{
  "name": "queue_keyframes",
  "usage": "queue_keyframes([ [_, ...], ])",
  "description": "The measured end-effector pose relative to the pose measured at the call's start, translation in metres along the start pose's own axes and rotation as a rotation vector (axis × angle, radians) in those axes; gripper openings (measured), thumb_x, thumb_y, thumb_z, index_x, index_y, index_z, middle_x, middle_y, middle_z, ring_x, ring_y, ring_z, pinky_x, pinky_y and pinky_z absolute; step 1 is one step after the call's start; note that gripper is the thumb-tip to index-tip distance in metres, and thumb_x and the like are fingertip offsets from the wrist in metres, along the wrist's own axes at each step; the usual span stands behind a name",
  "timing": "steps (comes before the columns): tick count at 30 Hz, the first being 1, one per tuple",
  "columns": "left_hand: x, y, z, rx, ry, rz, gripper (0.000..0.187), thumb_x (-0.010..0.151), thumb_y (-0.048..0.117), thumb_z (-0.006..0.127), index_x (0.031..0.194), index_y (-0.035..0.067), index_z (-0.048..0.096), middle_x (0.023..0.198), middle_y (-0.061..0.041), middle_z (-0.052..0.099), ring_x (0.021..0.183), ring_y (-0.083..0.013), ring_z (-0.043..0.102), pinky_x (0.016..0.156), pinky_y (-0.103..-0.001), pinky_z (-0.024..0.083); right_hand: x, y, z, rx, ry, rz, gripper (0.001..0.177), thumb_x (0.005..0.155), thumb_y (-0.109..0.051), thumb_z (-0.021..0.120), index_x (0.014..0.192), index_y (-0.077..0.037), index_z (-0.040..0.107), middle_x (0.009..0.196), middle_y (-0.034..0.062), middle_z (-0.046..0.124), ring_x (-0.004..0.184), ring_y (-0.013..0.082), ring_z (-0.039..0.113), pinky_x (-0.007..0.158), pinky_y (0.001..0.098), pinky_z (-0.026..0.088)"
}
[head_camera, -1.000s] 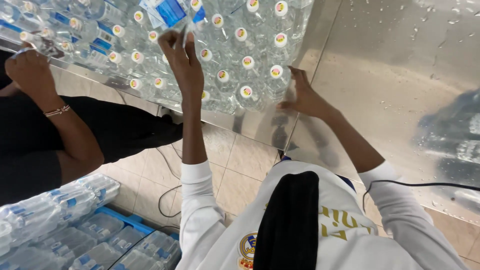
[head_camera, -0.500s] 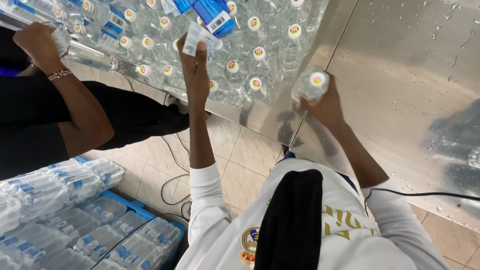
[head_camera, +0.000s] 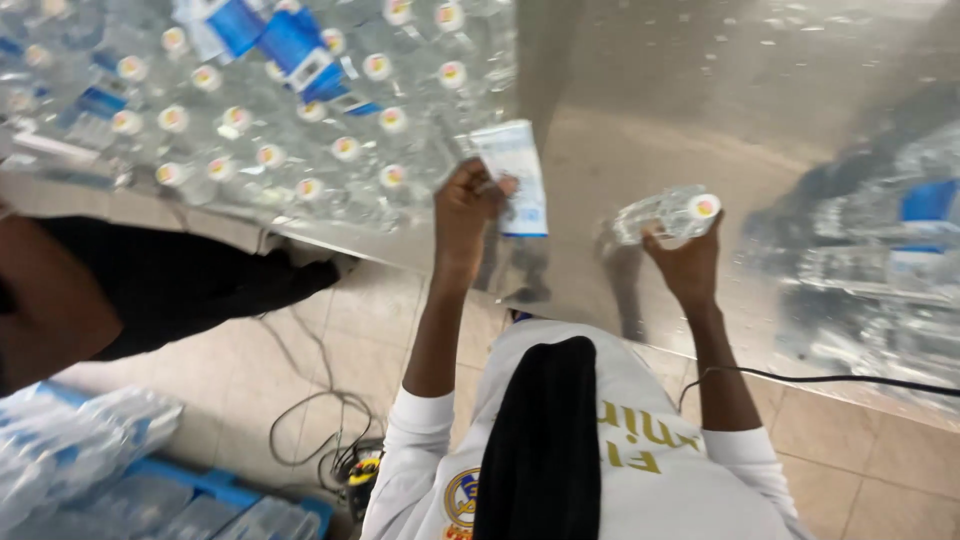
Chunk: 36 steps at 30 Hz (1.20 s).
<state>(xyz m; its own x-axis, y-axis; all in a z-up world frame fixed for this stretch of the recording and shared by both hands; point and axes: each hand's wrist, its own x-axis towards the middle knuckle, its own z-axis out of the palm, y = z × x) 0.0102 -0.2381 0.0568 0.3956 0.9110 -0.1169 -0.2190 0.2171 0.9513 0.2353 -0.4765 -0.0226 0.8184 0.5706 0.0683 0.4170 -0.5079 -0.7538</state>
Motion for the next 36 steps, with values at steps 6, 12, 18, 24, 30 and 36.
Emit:
queue_keyframes([
  [6, -0.063, -0.040, 0.093, -0.078, -0.332, -0.227, 0.038, 0.088, 0.005, 0.093, 0.121, -0.001, 0.076, 0.095, -0.010, 0.081, 0.079, -0.0087, 0.073, 0.069, -0.025, 0.062, -0.024, 0.005, -0.050, 0.071, -0.141, 0.276, 0.093, 0.078, -0.025, 0.096, 0.150, -0.010, 0.038, 0.144, 0.0299, 0.061, 0.135, 0.0565, 0.058, 0.116, 0.0707, 0.048],
  [12, -0.089, -0.056, 0.131, 0.094, -0.454, -0.286, 0.032, 0.086, 0.013, 0.096, 0.113, 0.003, 0.082, 0.094, -0.014, 0.084, 0.078, -0.0086, 0.074, 0.069, -0.024, 0.063, -0.035, -0.029, -0.103, 0.058, -0.356, 0.258, 0.107, 0.082, -0.018, 0.092, 0.166, -0.008, 0.026, 0.164, 0.0352, 0.037, 0.147, 0.0618, 0.042, 0.118, 0.0767, 0.042],
  [18, -0.125, -0.056, 0.149, 0.238, -0.558, -0.098, 0.023, 0.093, 0.012, 0.091, 0.114, 0.004, 0.083, 0.099, -0.017, 0.082, 0.092, -0.0198, 0.078, 0.078, -0.035, 0.065, -0.042, -0.042, -0.173, 0.406, -0.167, -0.229, 0.088, 0.100, -0.055, 0.068, 0.159, 0.005, 0.041, 0.151, 0.0239, 0.045, 0.141, 0.0444, 0.050, 0.117, 0.0594, 0.046],
  [24, -0.150, -0.030, 0.176, 0.261, -0.535, -0.026, 0.021, 0.096, 0.017, 0.089, 0.110, 0.003, 0.082, 0.097, -0.018, 0.080, 0.093, -0.0237, 0.078, 0.085, -0.042, 0.065, -0.031, -0.033, -0.130, 0.063, -0.001, -0.218, 0.035, 0.118, -0.047, 0.068, 0.098, -0.018, 0.065, 0.071, 0.0018, 0.059, 0.069, 0.0284, 0.067, 0.070, 0.0397, 0.052],
  [30, -0.154, -0.055, 0.186, 0.014, -0.267, -0.180, 0.043, 0.116, 0.045, 0.055, 0.088, 0.015, 0.069, 0.085, 0.000, 0.065, 0.082, -0.0083, 0.057, 0.081, -0.028, 0.051, -0.040, -0.017, -0.086, 0.146, 0.201, -0.297, 0.043, 0.117, -0.042, 0.071, 0.088, -0.012, 0.060, 0.057, 0.0078, 0.058, 0.052, 0.0283, 0.061, 0.053, 0.0383, 0.046],
  [36, -0.145, -0.134, 0.187, -0.190, -0.474, -0.093, 0.057, 0.106, 0.070, 0.041, 0.119, 0.017, 0.025, 0.077, 0.007, 0.038, 0.074, -0.0072, 0.037, 0.067, -0.027, 0.029, -0.046, -0.025, -0.061, -0.397, -0.289, -0.515, 0.025, 0.100, -0.043, 0.063, 0.097, -0.019, 0.070, 0.081, 0.0018, 0.071, 0.070, 0.0299, 0.071, 0.059, 0.0406, 0.055],
])
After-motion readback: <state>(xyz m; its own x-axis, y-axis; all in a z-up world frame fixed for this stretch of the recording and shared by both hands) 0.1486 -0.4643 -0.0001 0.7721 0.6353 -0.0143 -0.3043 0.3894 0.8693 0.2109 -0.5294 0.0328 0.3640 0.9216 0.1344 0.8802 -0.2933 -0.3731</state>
